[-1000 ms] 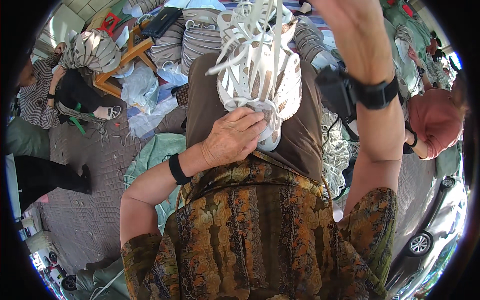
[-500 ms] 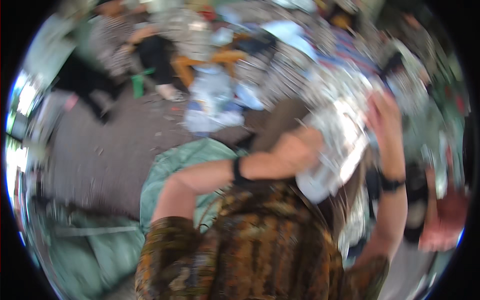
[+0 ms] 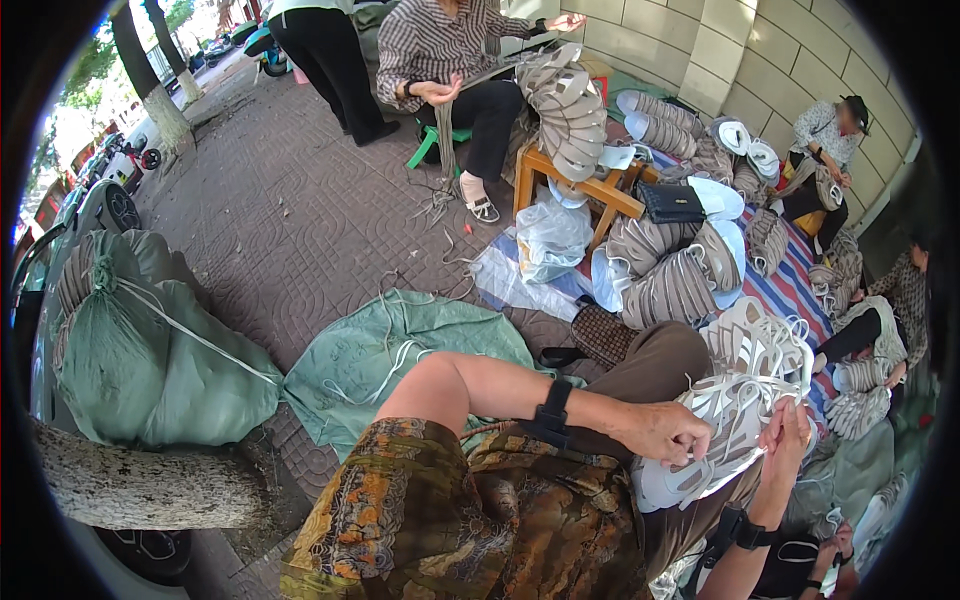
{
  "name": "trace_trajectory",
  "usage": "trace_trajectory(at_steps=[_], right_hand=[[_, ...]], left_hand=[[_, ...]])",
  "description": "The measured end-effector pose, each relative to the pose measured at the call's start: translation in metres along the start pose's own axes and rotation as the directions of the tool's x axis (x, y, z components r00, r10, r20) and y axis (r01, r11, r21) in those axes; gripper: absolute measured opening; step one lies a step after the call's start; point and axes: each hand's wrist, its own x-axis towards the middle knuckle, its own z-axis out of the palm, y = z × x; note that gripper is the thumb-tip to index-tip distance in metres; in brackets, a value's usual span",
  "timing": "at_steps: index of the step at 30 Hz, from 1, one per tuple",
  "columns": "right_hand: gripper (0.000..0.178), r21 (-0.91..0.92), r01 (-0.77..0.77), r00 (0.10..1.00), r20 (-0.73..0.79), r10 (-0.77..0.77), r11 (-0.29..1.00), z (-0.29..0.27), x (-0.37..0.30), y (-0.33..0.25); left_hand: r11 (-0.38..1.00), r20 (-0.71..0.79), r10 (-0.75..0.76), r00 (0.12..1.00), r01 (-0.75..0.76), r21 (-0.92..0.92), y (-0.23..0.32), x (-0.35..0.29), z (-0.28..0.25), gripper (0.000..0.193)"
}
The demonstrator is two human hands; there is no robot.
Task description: The person sits on the ground and laces a white sneaker by hand. They thread the laces through the eyelets, pull them tight, and tie a knot. The person is surrounded by piles of shoes and laces.
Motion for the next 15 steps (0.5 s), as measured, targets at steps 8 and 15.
trace_trajectory(at_steps=[8,15], right_hand=[[0.017,0.065,-0.153,0.953,-0.253,0.165,0.986,0.021,-0.005,-0.005],[0.032,-0.048,0.014,1.0,0.001,-0.014,0.999,0.018,-0.002,-0.003]], left_hand=[[0.937,-0.203,0.164,0.965,-0.088,0.339,-0.01,-0.024,-0.025,0.018],[0.997,-0.459,0.07,0.886,-0.048,0.06,-0.002,-0.007,-0.034,0.015]])
